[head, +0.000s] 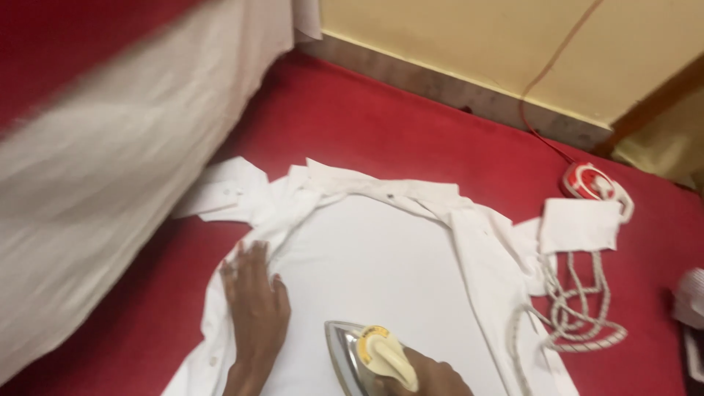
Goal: The person irons a white shirt on the floor, places it on a hanger, and buttons it.
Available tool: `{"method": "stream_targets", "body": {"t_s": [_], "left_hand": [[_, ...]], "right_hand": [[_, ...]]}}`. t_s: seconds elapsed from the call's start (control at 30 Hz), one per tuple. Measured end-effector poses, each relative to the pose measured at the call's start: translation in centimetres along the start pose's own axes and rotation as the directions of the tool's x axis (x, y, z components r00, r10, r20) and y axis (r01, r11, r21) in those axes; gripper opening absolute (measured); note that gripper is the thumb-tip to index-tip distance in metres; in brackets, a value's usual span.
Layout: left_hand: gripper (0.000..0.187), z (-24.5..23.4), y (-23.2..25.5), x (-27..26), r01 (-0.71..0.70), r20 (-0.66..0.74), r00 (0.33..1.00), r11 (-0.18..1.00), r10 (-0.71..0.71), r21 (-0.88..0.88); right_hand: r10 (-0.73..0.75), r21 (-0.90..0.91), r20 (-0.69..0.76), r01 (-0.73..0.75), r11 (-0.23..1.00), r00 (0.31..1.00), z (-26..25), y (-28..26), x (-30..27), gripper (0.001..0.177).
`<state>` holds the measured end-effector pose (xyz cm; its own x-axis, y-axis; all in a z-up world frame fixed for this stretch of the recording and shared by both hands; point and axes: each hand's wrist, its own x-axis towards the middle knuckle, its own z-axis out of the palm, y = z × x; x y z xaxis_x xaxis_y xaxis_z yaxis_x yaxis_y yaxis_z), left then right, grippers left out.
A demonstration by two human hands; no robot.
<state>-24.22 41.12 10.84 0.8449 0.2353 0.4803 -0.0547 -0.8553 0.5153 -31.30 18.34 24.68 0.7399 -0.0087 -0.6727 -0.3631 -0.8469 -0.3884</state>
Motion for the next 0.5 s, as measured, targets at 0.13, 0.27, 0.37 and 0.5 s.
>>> {"method": "stream_targets", "body": {"t_s": [0.13, 0.27, 0.37, 0.5], "left_hand": [[0.059, 2.9, 3.2, -5.6, -0.193, 0.187, 0.962, 0.98, 0.198, -0.043], [0.071, 3.5, 4.2, -8.7, -0.286, 0.297, 0.916, 0.958, 0.269, 0.015], [0.075, 2.9, 4.1, -9.5, -0.317, 0.324, 0.905, 0.945, 0.276, 0.079], [0.079, 2.9, 4.0, -9.2, -0.326, 0.346, 0.898, 0.939, 0.271, 0.111]], "right_hand": [[0.125, 0.024, 0.03, -0.126, 0.992, 0.992, -0.8, 7.2, -1.3, 0.058], [-0.093, 0.173, -0.035, 0.097, 0.98, 0.995, -0.5, 17.3, 0.7, 0.065], [-0.144, 0.373, -0.005, 0.135, 0.918, 0.99, -1.2, 24.6, 1.0, 0.061], [-0.073, 0.314, -0.312, 0.176, 0.933, 0.947, -2.8, 36.9, 0.3, 0.048]]}}
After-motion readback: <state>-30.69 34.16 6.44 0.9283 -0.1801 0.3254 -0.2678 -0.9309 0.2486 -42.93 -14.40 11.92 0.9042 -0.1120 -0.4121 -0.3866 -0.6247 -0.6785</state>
